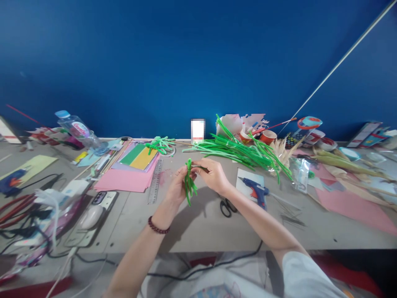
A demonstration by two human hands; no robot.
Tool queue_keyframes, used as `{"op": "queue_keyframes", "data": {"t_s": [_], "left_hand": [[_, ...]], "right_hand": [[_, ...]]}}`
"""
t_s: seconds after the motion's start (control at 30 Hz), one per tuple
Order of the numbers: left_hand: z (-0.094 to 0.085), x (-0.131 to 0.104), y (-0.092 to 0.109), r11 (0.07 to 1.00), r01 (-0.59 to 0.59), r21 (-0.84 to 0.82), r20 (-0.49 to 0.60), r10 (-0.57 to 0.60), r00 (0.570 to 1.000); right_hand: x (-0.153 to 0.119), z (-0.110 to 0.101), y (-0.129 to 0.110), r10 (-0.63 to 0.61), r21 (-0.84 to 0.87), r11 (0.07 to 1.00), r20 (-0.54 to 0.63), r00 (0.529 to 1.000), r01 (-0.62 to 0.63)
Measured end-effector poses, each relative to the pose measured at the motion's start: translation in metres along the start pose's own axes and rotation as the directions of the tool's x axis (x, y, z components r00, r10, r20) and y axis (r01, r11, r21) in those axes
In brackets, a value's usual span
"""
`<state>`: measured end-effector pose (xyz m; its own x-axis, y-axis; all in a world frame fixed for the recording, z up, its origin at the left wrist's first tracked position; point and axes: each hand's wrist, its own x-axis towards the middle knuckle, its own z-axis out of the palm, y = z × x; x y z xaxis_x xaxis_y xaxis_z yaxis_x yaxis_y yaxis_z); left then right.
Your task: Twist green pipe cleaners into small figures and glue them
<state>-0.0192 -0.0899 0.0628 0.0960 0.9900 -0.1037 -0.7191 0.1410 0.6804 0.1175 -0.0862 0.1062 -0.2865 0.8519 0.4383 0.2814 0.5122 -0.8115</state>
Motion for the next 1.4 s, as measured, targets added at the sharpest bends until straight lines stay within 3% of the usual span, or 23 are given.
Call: {"op": "queue_keyframes", "data": {"t_s": [0.13,0.23,0.37,0.57,0.77,0.97,1.1,1.23,1.4], "left_hand": [[-0.002,-0.003,0.002,0.997,0.065,0.034,0.155,-0.070,0.985],[0.001,-0.006,0.004,0.992,0.112,0.051,0.248,-0.121,0.961],[0.006,-0.008,0.005,0.987,0.153,0.053,0.285,-0.162,0.945],[0.006,-0.004,0.001,0.996,0.086,0.020,0.231,-0.089,0.969],[0.003,0.001,0.000,0.994,0.007,0.105,0.087,-0.016,0.996],[0.001,0.002,-0.001,0.982,-0.017,0.190,-0.043,0.026,0.999],[0.002,0.002,0.000,0.960,-0.083,0.269,-0.029,0.094,0.995],[0.004,-0.001,0.002,0.853,-0.228,0.470,0.038,0.239,0.970],[0.006,-0.002,0.001,0.815,-0.276,0.510,0.083,0.272,0.959]], "right_hand": [[0.001,-0.009,0.000,-0.014,0.056,0.998,0.145,0.989,0.006],[0.004,-0.018,0.000,-0.127,0.047,0.992,0.255,0.958,0.119],[0.006,-0.024,0.002,-0.195,0.029,0.981,0.257,0.946,0.194],[0.007,-0.019,0.008,-0.103,0.031,0.995,0.199,0.975,0.098],[0.006,-0.018,0.008,-0.054,-0.175,0.981,0.173,0.983,0.085],[0.003,-0.018,0.000,-0.066,-0.354,0.932,0.058,0.996,0.082],[0.000,-0.016,-0.002,-0.082,-0.400,0.913,0.004,0.997,0.077],[0.001,-0.016,-0.002,-0.013,-0.386,0.922,-0.006,1.000,0.010],[0.006,-0.026,0.000,0.001,-0.248,0.968,0.118,0.993,0.029]]}}
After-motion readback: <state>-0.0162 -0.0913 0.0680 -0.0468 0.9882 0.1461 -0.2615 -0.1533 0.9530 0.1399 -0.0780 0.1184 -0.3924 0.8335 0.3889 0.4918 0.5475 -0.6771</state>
